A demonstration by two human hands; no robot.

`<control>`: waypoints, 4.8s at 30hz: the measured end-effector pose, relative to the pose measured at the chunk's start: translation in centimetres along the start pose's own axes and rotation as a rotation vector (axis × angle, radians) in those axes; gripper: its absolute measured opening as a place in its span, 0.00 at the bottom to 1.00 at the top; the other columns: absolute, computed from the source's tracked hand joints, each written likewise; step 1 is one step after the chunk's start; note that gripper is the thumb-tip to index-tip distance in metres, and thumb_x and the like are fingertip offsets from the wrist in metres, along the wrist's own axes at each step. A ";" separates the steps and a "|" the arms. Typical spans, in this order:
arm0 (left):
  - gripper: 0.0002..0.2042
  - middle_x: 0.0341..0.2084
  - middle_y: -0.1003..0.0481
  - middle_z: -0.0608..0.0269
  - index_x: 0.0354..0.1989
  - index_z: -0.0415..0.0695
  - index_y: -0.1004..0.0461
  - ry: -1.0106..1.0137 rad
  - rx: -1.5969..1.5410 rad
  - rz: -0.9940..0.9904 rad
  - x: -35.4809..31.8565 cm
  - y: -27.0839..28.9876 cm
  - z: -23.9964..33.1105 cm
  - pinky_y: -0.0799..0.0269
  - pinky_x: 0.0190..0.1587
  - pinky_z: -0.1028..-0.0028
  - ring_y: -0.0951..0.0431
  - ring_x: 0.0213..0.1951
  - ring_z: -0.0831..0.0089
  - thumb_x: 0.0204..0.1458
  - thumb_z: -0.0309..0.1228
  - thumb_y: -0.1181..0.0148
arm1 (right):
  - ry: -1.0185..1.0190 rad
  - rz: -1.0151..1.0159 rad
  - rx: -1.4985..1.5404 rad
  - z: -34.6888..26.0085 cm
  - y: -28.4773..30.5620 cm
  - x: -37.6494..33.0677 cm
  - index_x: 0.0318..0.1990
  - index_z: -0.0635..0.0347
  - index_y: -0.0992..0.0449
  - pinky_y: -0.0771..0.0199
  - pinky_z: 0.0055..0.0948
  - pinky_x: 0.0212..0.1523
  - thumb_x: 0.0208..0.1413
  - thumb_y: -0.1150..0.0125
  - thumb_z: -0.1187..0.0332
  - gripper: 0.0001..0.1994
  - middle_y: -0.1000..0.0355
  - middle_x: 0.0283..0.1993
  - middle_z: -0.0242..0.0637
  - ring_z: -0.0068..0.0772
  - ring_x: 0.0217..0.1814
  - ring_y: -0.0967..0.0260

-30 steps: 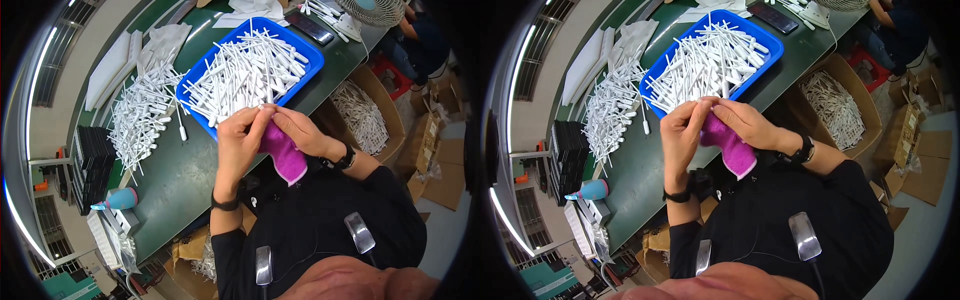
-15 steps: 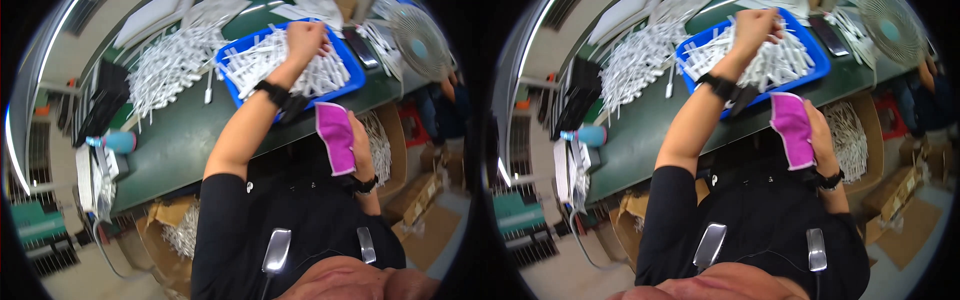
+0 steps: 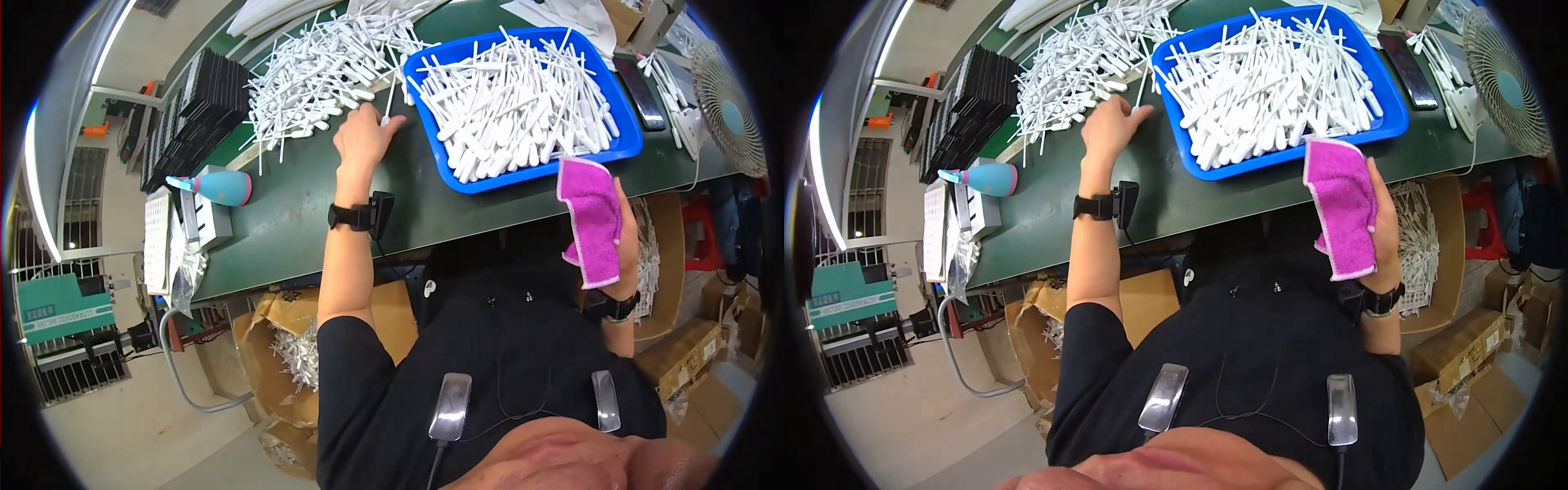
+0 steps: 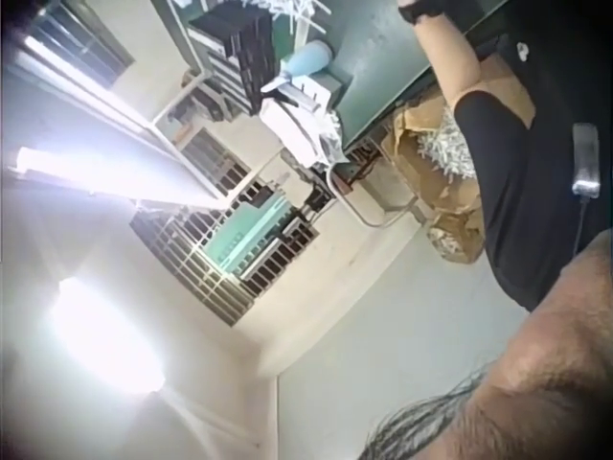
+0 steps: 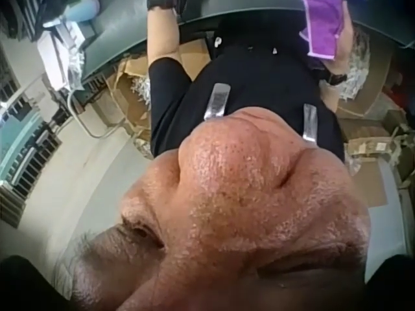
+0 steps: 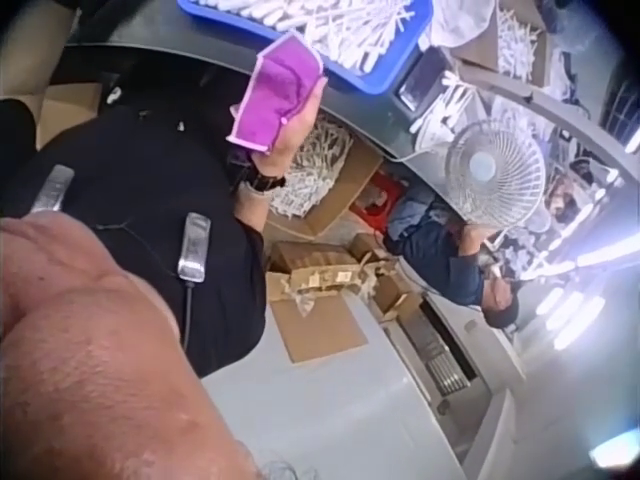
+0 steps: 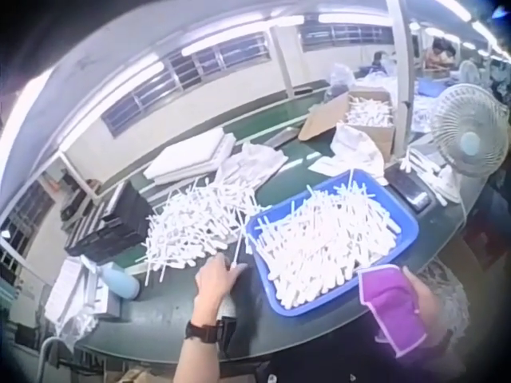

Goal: The person picks up a white swab from a blue tray or the table, wipes it with a purple cloth, and places it back onto the table. This process is repeated for several other swabs, one at a time.

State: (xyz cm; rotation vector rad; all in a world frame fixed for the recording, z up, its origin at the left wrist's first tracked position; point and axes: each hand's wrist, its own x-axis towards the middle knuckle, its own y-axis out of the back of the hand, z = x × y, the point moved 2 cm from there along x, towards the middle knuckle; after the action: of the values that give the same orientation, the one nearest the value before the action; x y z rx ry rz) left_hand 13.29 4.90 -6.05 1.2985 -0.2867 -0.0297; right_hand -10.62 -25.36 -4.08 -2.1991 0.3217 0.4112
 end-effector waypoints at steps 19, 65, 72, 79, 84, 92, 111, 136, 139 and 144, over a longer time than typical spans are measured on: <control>0.13 0.22 0.32 0.69 0.42 0.37 0.30 0.417 -1.651 -0.247 -6.6 -1.3 0.1 0.43 0.15 0.82 0.37 0.17 0.83 0.60 0.35 0.53 | -0.110 -0.074 0.014 1.3 -5.4 1.9 0.54 0.64 0.33 0.25 0.23 0.43 0.66 0.62 0.59 0.19 0.27 0.45 0.38 0.25 0.42 0.27; 0.13 0.12 0.30 0.65 0.30 0.36 0.24 -0.231 -1.340 -0.764 -6.1 3.3 19.1 0.44 0.15 0.80 0.36 0.12 0.82 0.56 0.35 0.45 | 0.363 -0.233 -0.526 0.8 -2.2 1.9 0.51 0.65 0.33 0.35 0.17 0.42 0.62 0.52 0.67 0.13 0.32 0.42 0.26 0.14 0.39 0.38; 0.14 0.14 0.29 0.65 0.30 0.35 0.25 -0.110 -1.557 -0.379 0.8 2.1 21.9 0.43 0.14 0.83 0.35 0.12 0.84 0.58 0.34 0.50 | 0.428 0.036 -1.142 0.5 -0.3 0.4 0.49 0.66 0.32 0.34 0.17 0.42 0.62 0.52 0.66 0.13 0.31 0.41 0.27 0.15 0.40 0.36; 0.18 0.19 0.24 0.58 0.32 0.34 0.24 -0.165 -1.294 -0.689 4.7 -3.6 26.4 0.32 0.18 0.80 0.25 0.17 0.77 0.53 0.41 0.44 | 0.469 0.098 -0.687 1.1 2.3 0.0 0.48 0.67 0.31 0.34 0.17 0.42 0.62 0.51 0.66 0.14 0.29 0.40 0.29 0.15 0.40 0.35; 0.20 0.18 0.24 0.54 0.26 0.39 0.22 -0.374 -0.585 0.020 7.8 -1.4 18.8 0.29 0.25 0.69 0.23 0.21 0.64 0.51 0.46 0.46 | 0.335 0.094 -0.387 0.3 2.8 -0.3 0.51 0.67 0.32 0.34 0.17 0.46 0.62 0.51 0.64 0.16 0.29 0.44 0.31 0.15 0.43 0.33; 0.16 0.21 0.23 0.54 0.27 0.44 0.21 0.077 -0.124 -0.398 9.4 -2.7 0.9 0.28 0.33 0.60 0.22 0.29 0.52 0.46 0.44 0.48 | 0.246 0.064 -0.318 0.6 1.1 0.4 0.53 0.67 0.33 0.33 0.16 0.46 0.62 0.51 0.63 0.18 0.29 0.45 0.32 0.16 0.43 0.31; 0.17 0.31 0.26 0.62 0.56 0.40 0.37 0.285 -1.609 -0.206 -3.2 0.9 -2.0 0.40 0.16 0.84 0.29 0.25 0.79 0.59 0.29 0.53 | 0.026 0.049 -0.231 2.2 -5.3 2.1 0.49 0.59 0.32 0.48 0.17 0.13 0.63 0.54 0.60 0.15 0.32 0.22 0.28 0.18 0.13 0.43; 0.11 0.24 0.25 0.61 0.45 0.38 0.32 -0.004 -1.468 -0.934 -12.8 1.6 12.8 0.40 0.15 0.86 0.31 0.15 0.80 0.60 0.33 0.52 | 0.217 -0.236 0.208 2.7 -6.9 4.5 0.55 0.59 0.35 0.31 0.32 0.51 0.65 0.62 0.56 0.20 0.30 0.50 0.38 0.32 0.50 0.31; 0.09 0.21 0.26 0.62 0.40 0.39 0.31 0.002 -1.523 -1.328 -14.0 -0.1 14.4 0.39 0.15 0.86 0.31 0.15 0.80 0.59 0.32 0.51 | 0.270 -0.856 0.370 0.6 -2.9 8.9 0.54 0.59 0.34 0.31 0.30 0.49 0.65 0.61 0.56 0.19 0.29 0.48 0.37 0.29 0.47 0.31; 0.10 0.15 0.29 0.58 0.30 0.38 0.31 0.066 -1.818 -1.185 -14.0 -1.3 16.0 0.36 0.16 0.77 0.31 0.12 0.75 0.57 0.33 0.47 | 0.379 -0.751 0.230 1.9 -0.8 8.1 0.54 0.61 0.35 0.32 0.22 0.45 0.64 0.57 0.58 0.18 0.30 0.45 0.32 0.22 0.43 0.32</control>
State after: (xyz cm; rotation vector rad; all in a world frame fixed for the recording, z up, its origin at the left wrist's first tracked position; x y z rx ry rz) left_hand -3.66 -8.03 -6.16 -0.5071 0.5556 -1.0015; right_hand -3.26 -24.09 -7.88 -1.9823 -0.2556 -0.4363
